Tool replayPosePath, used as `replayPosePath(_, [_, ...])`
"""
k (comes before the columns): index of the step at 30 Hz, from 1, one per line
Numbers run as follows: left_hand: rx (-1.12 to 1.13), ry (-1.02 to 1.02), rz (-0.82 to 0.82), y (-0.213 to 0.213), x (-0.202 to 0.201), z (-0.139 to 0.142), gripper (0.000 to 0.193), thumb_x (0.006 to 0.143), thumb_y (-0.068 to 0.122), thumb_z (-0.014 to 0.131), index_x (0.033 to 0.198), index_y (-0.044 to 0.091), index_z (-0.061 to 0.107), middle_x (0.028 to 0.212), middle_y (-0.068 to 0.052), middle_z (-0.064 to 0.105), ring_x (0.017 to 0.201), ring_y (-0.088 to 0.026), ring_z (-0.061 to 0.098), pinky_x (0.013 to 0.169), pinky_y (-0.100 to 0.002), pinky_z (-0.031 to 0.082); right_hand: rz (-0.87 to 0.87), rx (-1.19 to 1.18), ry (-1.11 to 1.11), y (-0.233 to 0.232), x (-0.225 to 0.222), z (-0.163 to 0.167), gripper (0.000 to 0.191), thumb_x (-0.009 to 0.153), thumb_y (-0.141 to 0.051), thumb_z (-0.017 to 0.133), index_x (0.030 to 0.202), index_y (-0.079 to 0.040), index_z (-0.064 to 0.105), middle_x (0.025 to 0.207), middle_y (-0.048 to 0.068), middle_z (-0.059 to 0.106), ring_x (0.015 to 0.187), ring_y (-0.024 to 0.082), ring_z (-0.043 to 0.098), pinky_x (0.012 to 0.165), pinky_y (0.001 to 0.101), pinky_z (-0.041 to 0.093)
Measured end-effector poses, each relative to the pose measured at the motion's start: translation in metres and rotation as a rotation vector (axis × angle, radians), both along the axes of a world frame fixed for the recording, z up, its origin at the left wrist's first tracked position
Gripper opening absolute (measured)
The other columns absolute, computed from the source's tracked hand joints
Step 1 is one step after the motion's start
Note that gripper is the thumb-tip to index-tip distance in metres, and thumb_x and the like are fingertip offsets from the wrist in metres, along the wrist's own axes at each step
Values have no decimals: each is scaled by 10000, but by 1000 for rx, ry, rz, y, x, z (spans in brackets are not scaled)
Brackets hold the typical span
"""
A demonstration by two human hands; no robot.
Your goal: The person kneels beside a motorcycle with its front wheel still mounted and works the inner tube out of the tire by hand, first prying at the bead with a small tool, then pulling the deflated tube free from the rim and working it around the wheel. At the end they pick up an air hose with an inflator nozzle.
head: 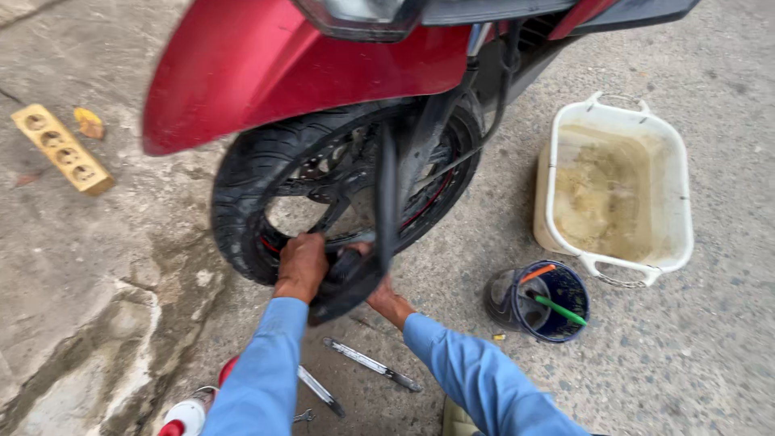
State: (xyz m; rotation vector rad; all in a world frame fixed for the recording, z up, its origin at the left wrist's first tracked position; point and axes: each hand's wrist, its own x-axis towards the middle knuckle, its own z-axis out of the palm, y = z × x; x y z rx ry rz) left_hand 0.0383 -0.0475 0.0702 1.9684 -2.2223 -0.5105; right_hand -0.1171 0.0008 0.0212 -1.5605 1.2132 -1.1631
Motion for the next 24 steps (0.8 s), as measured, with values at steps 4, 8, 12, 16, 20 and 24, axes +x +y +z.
replayPosePath(4, [72,-132,-2,-1,-2,0,175,858,112,643,940,50,785,1009,-250,728,981,-434,716,863,-511,582,-171,70,-279,-10,14,13,223,888,20,612,1095,-19,685,1000,8,685,933,96,613,808,279,521])
replayPosePath(8, [54,-187,-7,-6,-4,-8,191,876,111,608,919,65,789,995,-231,737,958,-423,728,834,-510,594,-158,155,-517,-19,22,32,114,907,32,670,996,-33,698,895,-42,680,827,52,601,715,249,518])
replayPosePath(12, [38,-259,-7,-7,-7,-12,233,909,123,562,920,84,791,992,-203,758,943,-377,754,810,-474,613,-161,171,-561,-20,25,45,88,894,10,719,910,-45,653,810,-78,638,736,30,562,630,239,481])
replayPosePath(16, [-4,-349,-4,-4,-13,-13,264,952,189,530,936,100,778,980,-152,774,915,-323,765,759,-436,619,-257,310,-627,-17,30,47,141,935,-55,696,808,-32,639,723,-56,634,639,47,555,529,260,449])
replayPosePath(20, [-85,-348,-12,-7,-6,-10,236,935,212,545,918,146,771,973,-104,768,924,-304,747,764,-416,604,-238,256,-455,-13,33,50,178,970,-86,676,812,-8,654,733,-23,650,660,50,567,529,265,468])
replayPosePath(24, [-12,-349,2,-8,2,-12,215,961,224,549,923,185,757,999,-68,759,967,-279,724,796,-413,584,-273,544,-619,2,35,55,147,945,-95,636,882,14,712,744,24,710,602,106,617,508,280,493])
